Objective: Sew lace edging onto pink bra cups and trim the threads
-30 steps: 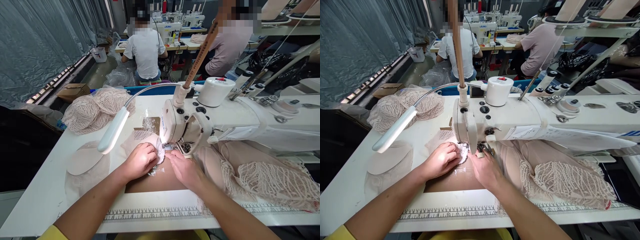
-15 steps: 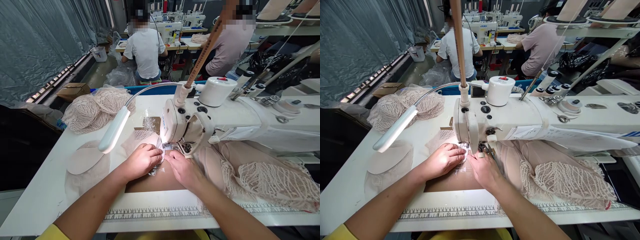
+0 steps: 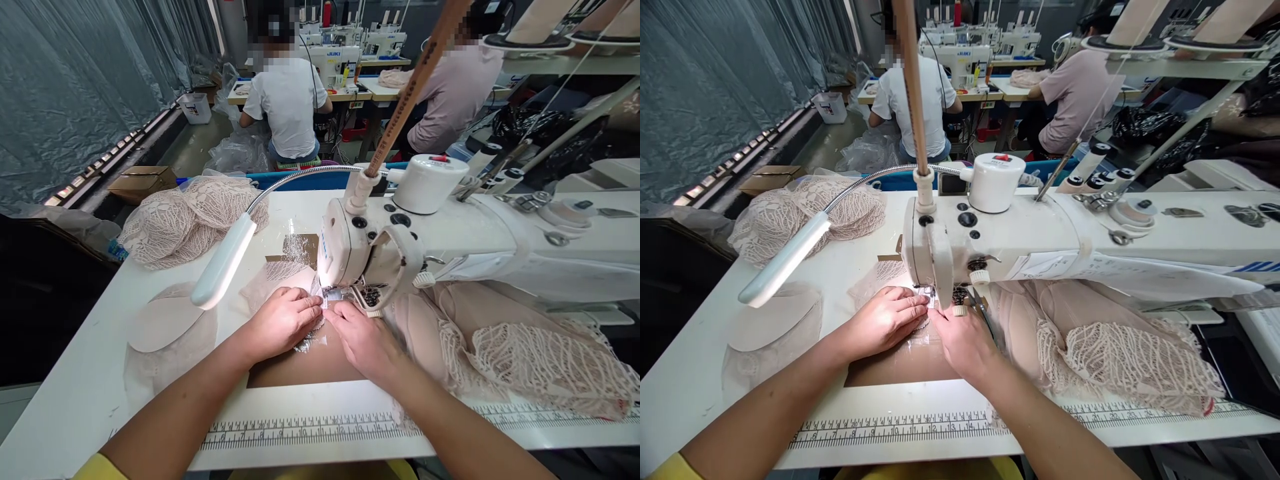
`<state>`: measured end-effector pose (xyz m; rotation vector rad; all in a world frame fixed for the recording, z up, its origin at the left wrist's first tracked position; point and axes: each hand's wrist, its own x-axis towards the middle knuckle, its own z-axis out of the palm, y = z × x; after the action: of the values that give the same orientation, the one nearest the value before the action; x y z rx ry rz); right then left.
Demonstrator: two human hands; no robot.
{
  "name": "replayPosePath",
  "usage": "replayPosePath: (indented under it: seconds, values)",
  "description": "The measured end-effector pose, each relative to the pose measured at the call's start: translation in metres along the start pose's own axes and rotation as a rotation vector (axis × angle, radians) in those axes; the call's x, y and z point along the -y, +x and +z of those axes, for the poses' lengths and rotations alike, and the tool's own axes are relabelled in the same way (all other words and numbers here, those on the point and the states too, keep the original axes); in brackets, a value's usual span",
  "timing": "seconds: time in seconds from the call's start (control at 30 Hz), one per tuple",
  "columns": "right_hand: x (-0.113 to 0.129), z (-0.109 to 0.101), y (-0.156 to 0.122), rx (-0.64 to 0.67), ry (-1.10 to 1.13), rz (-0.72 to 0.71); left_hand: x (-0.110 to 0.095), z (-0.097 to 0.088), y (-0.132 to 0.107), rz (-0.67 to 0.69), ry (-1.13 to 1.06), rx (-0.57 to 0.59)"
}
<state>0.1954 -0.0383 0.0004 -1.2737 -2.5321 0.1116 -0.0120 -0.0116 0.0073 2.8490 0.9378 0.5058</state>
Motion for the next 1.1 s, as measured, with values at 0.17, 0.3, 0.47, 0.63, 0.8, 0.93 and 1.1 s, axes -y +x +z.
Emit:
replayPosePath:
  seconds: [0.17,0.3,0.47,0.63,0.8,0.93,1.1]
  values:
    - [0.0012,-0.0023,0.001,0.033,-0.038,0.032,0.0017,0.0023,0.0008,-0.026,-0.024,0.002]
    - [0.0003,0.0003,0.0026,0.018,-0.117,0.075,0.0018,0.0032,0.0024,-0.046,-0.019,-0.009]
    - [0.0001,-0.0002,0.0023,0.008,-0.141,0.084,0.001,-0.0008,0.0018,-0.047,0.015,-0.002]
    - [0.0,-0.0064,-0.0001,0.011,-0.056,0.007,-0.0003,-0.0039,-0.0021,-0.005,0.0,-0.009]
    - [-0.0009,-0.0066,-0.0008,-0.026,-0.036,-0.016,0.0,-0.0034,-0.004,0.024,-0.023,-0.001]
    - [-0.0003,-0.005,0.0003,-0.03,-0.084,0.01,0.0012,-0.003,-0.003,-0.008,-0.019,0.007]
    - [0.0026,-0.0039,0.0037,0.01,-0.196,0.078,0.0043,-0.0042,0.0,-0.039,-0.022,-0.005]
